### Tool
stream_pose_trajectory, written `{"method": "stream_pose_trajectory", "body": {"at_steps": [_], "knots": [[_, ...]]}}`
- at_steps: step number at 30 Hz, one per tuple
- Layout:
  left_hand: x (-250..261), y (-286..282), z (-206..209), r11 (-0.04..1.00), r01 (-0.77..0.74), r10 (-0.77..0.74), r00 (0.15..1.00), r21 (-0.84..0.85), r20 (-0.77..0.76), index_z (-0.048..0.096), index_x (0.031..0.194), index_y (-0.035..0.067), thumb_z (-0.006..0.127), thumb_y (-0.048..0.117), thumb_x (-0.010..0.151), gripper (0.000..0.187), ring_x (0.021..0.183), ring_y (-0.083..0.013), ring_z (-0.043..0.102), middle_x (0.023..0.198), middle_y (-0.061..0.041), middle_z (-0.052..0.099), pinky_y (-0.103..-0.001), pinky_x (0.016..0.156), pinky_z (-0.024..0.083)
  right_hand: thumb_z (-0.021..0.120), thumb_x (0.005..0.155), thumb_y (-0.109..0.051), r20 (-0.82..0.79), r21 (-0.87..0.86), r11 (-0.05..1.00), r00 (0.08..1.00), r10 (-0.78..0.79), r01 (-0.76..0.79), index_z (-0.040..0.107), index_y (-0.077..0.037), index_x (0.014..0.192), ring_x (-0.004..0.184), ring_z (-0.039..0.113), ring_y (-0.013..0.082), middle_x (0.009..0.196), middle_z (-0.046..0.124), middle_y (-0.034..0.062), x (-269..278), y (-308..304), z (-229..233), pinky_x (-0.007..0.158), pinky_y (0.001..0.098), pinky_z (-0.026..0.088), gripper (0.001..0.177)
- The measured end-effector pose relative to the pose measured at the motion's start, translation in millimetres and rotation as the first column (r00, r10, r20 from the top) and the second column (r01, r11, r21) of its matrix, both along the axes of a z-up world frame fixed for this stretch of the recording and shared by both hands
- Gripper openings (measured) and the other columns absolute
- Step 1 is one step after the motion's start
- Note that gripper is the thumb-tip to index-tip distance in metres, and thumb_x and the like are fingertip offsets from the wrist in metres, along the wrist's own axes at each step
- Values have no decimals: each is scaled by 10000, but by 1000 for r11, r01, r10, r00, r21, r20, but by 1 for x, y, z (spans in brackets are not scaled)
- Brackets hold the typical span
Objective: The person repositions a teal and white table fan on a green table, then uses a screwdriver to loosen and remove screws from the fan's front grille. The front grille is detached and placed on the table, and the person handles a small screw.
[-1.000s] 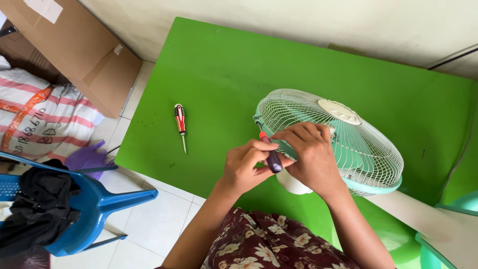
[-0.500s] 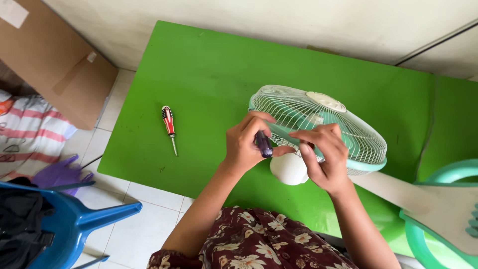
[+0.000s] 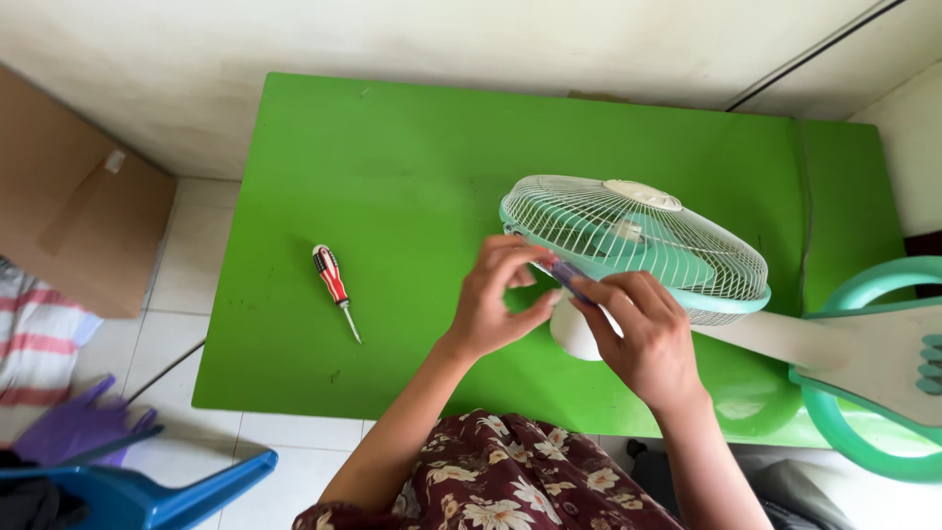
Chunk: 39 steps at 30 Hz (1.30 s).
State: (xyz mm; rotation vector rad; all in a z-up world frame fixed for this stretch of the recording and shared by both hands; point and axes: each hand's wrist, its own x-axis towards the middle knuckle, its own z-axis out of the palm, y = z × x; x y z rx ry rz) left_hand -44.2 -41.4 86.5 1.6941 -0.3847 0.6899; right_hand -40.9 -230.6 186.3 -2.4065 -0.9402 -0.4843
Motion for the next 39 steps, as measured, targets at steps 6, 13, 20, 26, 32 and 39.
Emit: {"method": "stream_pose_trajectory", "body": {"at_steps": [6,13,20,26,32,39], "knots": [[-7,16,-52,807,211,-570,522,-552,-635,741,1097,109,517,455,1022,419,589,-76,688,880,-25,758,-209,483,537,737,828,12,-27,-134,987,996,-90,85,742,-144,1151,884,663,248,1028,661,70,-23,26,2,744,400,536,359],[-7,-19,-68,439,94,-872,286,-894,-398,728,1190,97,697,479,992,432,924,-123,701,1029,-81,739,-258,753,518,736,801,-34,-242,-44,962,932,-270,268,662,-55,1200,921,673,227,1211,677,115,-27,53,-7,675,324,542,406],[0,-4,-87,374,253,-926,150,-892,-346,742,1216,167,643,544,963,464,1031,-121,672,1184,-27,735,-306,829,542,767,950,-115,-333,-276,797,725,-603,537,656,-58,1155,684,728,185,861,747,88,-19,84,-17,605,333,557,240],[37,25,-130,609,5,-677,524,-793,-517,724,1108,110,630,412,1028,326,800,-194,726,1063,-160,773,-365,598,536,762,977,-88,-132,-424,751,786,-604,506,676,-63,1156,852,741,223,1048,740,112,-7,107,-4,707,345,584,201],[76,51,-144,775,-33,-401,746,-631,-531,701,1271,118,630,330,1048,316,1051,-141,668,1260,-50,633,-284,889,571,740,901,-62,-104,-585,670,777,-620,456,638,19,1103,912,696,286,1107,676,170,13,135,-2,737,380,582,240],[85,46,-151,602,-120,-500,714,-790,-490,787,1088,101,764,182,952,160,959,-118,712,1157,-65,731,-295,902,591,748,1020,-129,18,-737,526,790,-613,425,715,-36,1261,899,661,197,989,687,51,21,147,-4,843,360,579,261]]}}
